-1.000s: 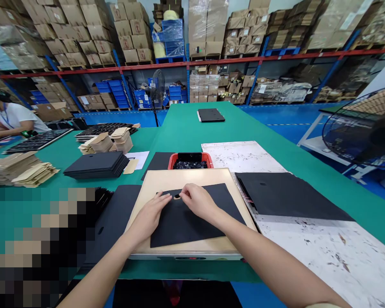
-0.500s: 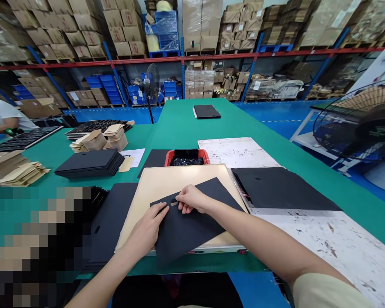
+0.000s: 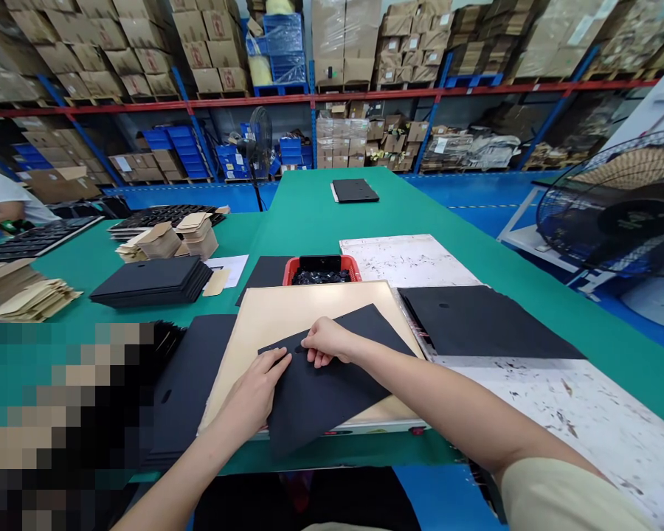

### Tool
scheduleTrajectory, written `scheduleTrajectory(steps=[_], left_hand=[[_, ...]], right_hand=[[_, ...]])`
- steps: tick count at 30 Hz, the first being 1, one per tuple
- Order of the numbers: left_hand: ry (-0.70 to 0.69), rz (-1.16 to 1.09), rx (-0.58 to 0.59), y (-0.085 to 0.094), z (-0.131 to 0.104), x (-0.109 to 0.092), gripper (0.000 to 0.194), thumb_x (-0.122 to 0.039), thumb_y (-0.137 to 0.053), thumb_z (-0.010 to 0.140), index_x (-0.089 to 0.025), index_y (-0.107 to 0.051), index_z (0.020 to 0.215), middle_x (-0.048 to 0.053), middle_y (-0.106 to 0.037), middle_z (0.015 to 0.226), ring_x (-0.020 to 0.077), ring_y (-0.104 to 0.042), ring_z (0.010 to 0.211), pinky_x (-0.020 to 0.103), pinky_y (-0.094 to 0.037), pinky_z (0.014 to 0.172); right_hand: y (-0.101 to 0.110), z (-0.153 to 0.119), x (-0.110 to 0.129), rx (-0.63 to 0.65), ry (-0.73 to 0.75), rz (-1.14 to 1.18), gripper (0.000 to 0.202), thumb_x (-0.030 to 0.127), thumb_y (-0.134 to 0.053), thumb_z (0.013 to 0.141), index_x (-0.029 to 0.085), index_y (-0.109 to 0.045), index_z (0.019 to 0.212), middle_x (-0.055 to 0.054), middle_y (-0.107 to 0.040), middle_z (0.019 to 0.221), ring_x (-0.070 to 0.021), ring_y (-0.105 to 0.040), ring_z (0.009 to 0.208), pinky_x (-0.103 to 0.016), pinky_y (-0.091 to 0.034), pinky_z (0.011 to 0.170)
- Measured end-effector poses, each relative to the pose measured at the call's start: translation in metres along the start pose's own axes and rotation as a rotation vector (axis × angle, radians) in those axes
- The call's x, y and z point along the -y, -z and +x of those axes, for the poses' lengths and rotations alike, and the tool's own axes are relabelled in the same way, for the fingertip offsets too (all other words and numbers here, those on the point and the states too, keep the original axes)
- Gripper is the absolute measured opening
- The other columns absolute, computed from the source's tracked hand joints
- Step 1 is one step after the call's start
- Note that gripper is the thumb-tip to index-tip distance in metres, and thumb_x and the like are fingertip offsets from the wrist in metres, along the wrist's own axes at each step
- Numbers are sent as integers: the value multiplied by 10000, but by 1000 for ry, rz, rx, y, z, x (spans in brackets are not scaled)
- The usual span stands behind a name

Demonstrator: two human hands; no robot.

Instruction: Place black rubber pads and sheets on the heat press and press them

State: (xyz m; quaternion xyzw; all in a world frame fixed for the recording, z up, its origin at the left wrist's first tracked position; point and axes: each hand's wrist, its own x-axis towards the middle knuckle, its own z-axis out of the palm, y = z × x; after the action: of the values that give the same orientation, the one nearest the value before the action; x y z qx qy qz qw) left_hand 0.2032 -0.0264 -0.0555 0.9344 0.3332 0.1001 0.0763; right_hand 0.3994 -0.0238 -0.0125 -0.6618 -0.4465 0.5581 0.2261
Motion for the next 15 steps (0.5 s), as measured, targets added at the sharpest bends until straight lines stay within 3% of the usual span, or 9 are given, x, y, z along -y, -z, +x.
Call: scheduleTrajectory(steps=[15], left_hand=[[6, -11, -2, -5, 0, 3, 563, -16, -329, 791, -189, -489, 1302, 97, -499, 1340, 232, -434, 1257, 406, -430, 1013]], right_hand=[[1, 5, -5, 9, 9, 34, 329, 134, -491, 839, 134, -527, 512, 5, -541, 405, -62, -479, 324, -128, -358, 300]])
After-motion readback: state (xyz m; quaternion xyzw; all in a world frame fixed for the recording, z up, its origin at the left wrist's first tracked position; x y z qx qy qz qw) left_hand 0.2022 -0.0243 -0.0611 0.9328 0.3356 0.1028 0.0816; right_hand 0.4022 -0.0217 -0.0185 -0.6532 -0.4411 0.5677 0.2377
